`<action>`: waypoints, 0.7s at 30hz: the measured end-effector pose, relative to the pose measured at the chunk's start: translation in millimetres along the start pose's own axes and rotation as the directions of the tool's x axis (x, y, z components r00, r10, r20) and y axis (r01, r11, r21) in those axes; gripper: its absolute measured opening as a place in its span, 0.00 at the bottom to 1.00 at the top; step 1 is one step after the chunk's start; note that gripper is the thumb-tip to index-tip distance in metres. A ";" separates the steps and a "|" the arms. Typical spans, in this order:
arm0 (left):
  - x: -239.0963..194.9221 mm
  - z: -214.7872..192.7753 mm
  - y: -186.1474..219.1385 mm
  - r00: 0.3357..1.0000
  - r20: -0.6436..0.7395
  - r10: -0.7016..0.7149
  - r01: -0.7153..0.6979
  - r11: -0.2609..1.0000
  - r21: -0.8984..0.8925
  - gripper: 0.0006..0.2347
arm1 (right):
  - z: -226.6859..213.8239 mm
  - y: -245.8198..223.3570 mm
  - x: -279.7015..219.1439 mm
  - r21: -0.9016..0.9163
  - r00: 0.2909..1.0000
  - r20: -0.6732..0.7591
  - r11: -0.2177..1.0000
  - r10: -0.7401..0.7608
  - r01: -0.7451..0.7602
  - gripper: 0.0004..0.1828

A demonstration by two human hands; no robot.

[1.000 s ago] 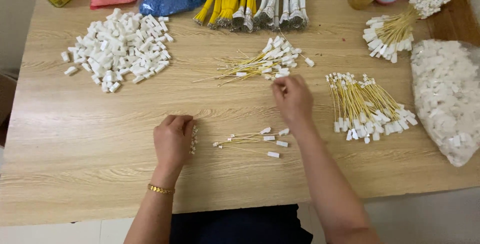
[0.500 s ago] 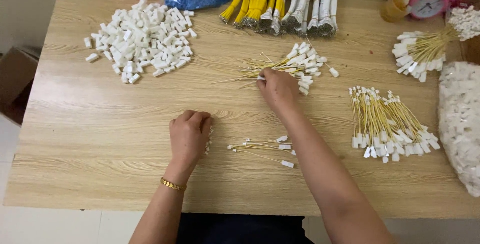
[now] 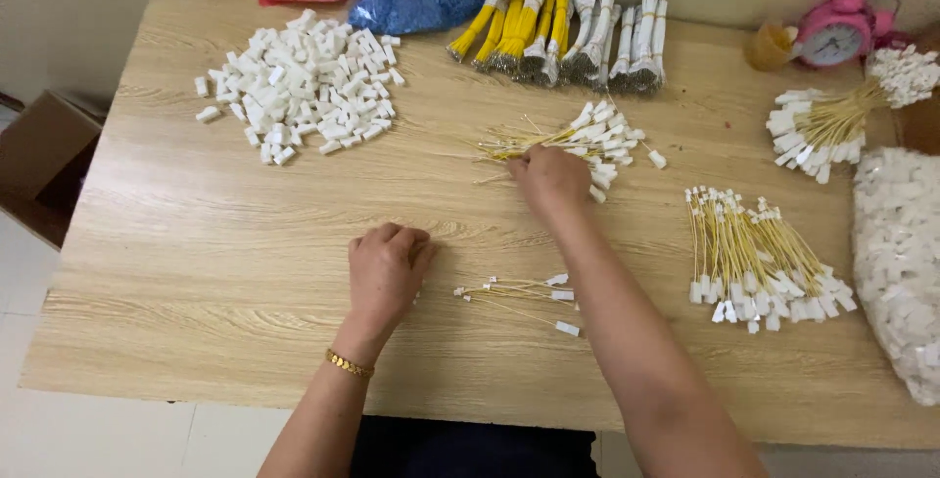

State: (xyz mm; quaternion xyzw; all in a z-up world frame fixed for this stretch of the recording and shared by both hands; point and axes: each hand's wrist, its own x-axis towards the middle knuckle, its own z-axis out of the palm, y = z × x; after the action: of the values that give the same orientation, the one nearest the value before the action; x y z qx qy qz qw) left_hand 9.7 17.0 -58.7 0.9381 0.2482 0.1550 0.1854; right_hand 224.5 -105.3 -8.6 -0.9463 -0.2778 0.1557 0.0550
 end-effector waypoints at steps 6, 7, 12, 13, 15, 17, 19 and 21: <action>-2.6 -2.6 2.2 0.998 -0.065 0.014 -0.016 0.999 -0.033 0.04 | 17.3 9.7 15.3 -0.071 0.980 -0.154 0.990 -0.128 0.118 0.16; -0.3 -11.4 6.4 0.997 -0.076 0.017 -0.019 0.999 -0.031 0.04 | 10.0 6.0 10.2 -0.073 0.978 -0.163 0.990 -0.133 0.123 0.16; 6.0 -70.1 43.8 0.897 -0.414 0.153 -0.224 0.966 -0.129 0.13 | -38.8 -11.6 -44.3 0.294 0.992 -0.063 0.948 -0.110 0.124 0.20; 7.3 -77.6 50.0 0.897 -0.415 0.154 -0.226 0.965 -0.130 0.13 | -54.7 -14.7 -63.9 0.294 0.992 -0.064 0.948 -0.109 0.123 0.20; 11.5 -91.6 64.6 0.826 -0.485 0.288 -0.390 0.913 -0.123 0.18 | -88.4 -18.9 -103.4 0.598 0.984 -0.084 0.782 -0.158 0.176 0.15; 11.5 -102.5 85.2 0.810 -0.470 0.351 -0.434 0.897 -0.078 0.19 | -95.1 -18.2 -128.8 0.657 0.978 -0.101 0.726 -0.181 0.202 0.14; 10.3 -109.8 99.7 0.791 -0.449 0.415 -0.478 0.878 -0.033 0.21 | -95.2 -13.9 -148.8 0.714 0.972 -0.120 0.663 -0.200 0.225 0.13; 9.0 -113.2 108.4 0.803 -0.371 0.466 -0.530 0.844 -0.087 0.17 | -89.5 -5.9 -163.3 0.756 0.959 -0.146 0.598 -0.244 0.267 0.10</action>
State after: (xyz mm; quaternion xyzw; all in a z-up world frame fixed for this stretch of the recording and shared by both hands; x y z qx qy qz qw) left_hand 18.1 -35.2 89.1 0.9080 0.0045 0.3782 0.1801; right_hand 120.5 -190.6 120.3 -0.7848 -0.3165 0.2365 0.4775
